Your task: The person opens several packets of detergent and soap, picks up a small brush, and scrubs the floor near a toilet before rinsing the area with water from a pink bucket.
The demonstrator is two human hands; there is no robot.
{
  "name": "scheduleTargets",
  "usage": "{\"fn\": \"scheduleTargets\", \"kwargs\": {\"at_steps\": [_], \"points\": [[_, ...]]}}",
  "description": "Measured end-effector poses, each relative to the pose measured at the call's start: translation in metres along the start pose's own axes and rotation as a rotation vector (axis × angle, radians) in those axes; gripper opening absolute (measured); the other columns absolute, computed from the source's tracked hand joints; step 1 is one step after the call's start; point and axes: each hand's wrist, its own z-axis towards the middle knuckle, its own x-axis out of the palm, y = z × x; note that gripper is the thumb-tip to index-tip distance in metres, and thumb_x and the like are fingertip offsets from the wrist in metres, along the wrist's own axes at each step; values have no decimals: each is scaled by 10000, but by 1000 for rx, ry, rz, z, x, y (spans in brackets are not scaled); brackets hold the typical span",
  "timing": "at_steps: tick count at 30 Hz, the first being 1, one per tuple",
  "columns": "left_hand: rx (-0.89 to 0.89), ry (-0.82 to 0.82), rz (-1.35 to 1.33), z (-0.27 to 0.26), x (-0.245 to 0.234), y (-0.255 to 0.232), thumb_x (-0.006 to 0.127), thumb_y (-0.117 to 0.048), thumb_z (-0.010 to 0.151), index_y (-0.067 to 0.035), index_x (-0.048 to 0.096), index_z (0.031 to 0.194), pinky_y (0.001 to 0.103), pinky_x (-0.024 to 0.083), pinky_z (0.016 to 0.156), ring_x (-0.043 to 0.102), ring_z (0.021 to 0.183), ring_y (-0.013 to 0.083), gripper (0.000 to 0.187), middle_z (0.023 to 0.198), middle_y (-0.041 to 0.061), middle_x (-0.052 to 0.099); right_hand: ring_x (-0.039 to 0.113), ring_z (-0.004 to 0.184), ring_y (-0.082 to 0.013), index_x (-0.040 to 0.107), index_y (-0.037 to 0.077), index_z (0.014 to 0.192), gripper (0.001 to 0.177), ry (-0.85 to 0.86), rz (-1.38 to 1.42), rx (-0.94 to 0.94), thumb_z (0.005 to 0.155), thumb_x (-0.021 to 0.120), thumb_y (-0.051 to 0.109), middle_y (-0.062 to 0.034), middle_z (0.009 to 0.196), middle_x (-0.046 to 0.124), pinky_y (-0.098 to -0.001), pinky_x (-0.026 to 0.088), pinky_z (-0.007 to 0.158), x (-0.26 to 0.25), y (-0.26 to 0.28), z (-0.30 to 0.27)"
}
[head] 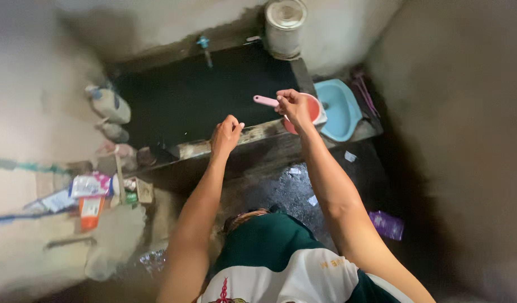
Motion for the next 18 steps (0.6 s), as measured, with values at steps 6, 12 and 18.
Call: {"fn": "scheduleTargets", "kwargs": {"at_steps": [6, 12, 18], "points": [[-39, -185, 6, -25, -17, 34, 728, -278, 936, -37, 586, 835, 437, 493, 606, 644, 635, 318, 297, 681, 143, 624, 631, 672, -113, 669, -57, 1144, 161, 228, -56, 7, 1047, 676, 72, -87, 811, 672, -241, 504, 593, 54, -12, 21], [-201, -242, 109, -55, -41, 47, 643, -331, 1029, -58, 603, 899, 429, 485, 604, 633, 643, 295, 304, 713, 129, 633, 688, 702, -126, 663, -76, 1083, 119, 371, -104, -15, 1023, 652, 26, -68, 907, 705, -253, 525, 597, 103, -16, 19], [-111, -445, -5, -76, -67, 37, 638, -265, 976, -39, 494, 1336, 405, 522, 668, 682, 778, 272, 449, 864, 85, 702, 657, 642, -122, 664, -28, 1104, 161, 372, -152, 43, 967, 684, 54, -54, 773, 676, -250, 500, 555, 138, 3, 9]]}}
